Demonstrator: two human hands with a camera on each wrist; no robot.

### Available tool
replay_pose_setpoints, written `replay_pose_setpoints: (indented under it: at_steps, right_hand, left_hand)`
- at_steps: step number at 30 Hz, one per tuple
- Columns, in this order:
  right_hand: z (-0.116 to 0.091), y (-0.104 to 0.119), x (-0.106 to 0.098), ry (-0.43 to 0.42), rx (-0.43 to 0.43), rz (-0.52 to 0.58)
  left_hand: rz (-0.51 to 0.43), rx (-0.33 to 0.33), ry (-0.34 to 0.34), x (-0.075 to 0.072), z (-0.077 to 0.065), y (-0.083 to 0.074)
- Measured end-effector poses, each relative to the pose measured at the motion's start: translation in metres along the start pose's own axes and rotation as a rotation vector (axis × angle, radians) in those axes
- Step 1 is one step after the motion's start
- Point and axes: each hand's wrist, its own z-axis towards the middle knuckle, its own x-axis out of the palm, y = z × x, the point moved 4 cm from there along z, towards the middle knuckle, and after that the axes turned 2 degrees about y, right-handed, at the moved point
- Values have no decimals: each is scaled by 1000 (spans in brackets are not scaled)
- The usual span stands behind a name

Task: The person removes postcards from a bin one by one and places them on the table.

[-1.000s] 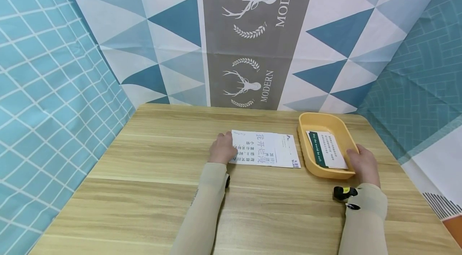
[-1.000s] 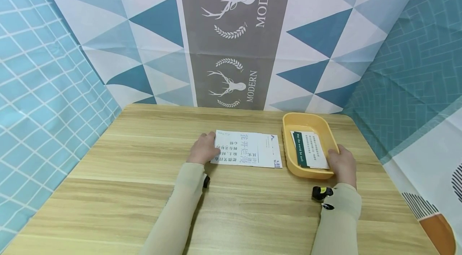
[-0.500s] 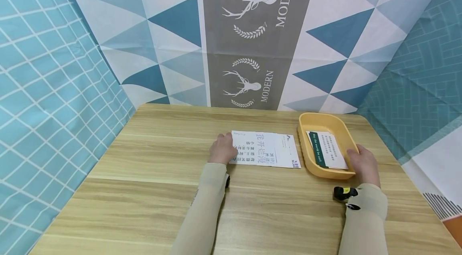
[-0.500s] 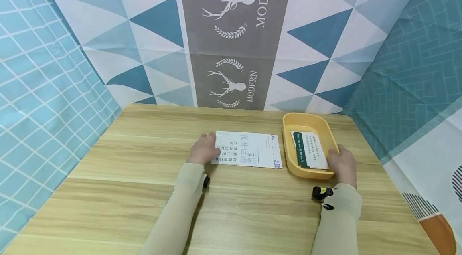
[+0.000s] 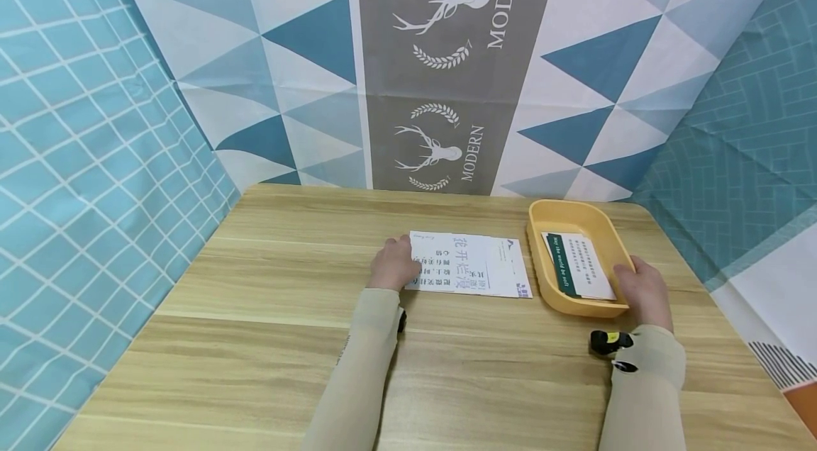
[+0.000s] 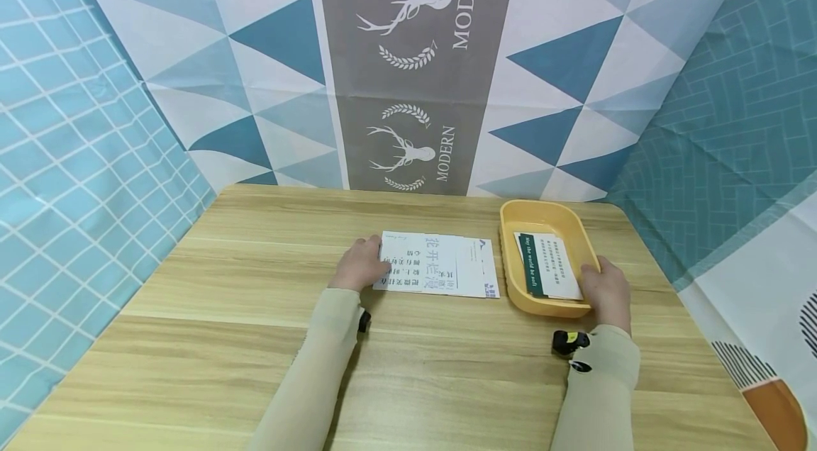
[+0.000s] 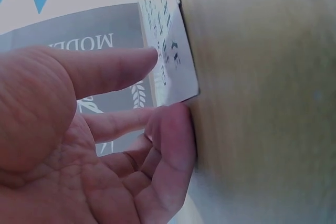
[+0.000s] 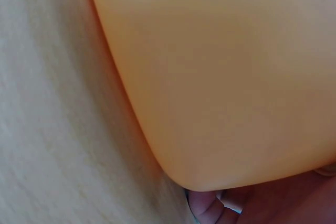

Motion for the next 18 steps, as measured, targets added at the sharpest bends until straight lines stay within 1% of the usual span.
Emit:
replay_pose_setpoints:
  at_steps: [4, 7, 9, 11, 13, 15, 16, 18]
  right_hand:
    - [0, 0, 0, 4, 0, 1]
    - [1, -1, 0, 7, -5, -6]
    - [1, 0, 0, 8, -6, -10]
    - [1, 0, 0, 9, -10, -16]
    - [1, 0, 1, 11, -11, -18]
    - [1, 0, 1, 14, -5, -18]
    - [1, 0, 0, 16, -3, -16]
    - [1, 0, 0, 17, 2, -13]
  left_hand:
    - [-4, -13, -1, -1, -2, -2]
    - [22, -11, -22, -2, -6, -8]
    - [68, 8, -65, -2, -9, -16]
    - [150, 58, -131, -1, -15, -31]
    - [232, 156, -216, 3, -24, -54]
    - [299, 289, -277, 11, -37, -83]
    - [309, 367, -290, 16, -45, -99]
    - [284, 532, -277, 28, -60, -128]
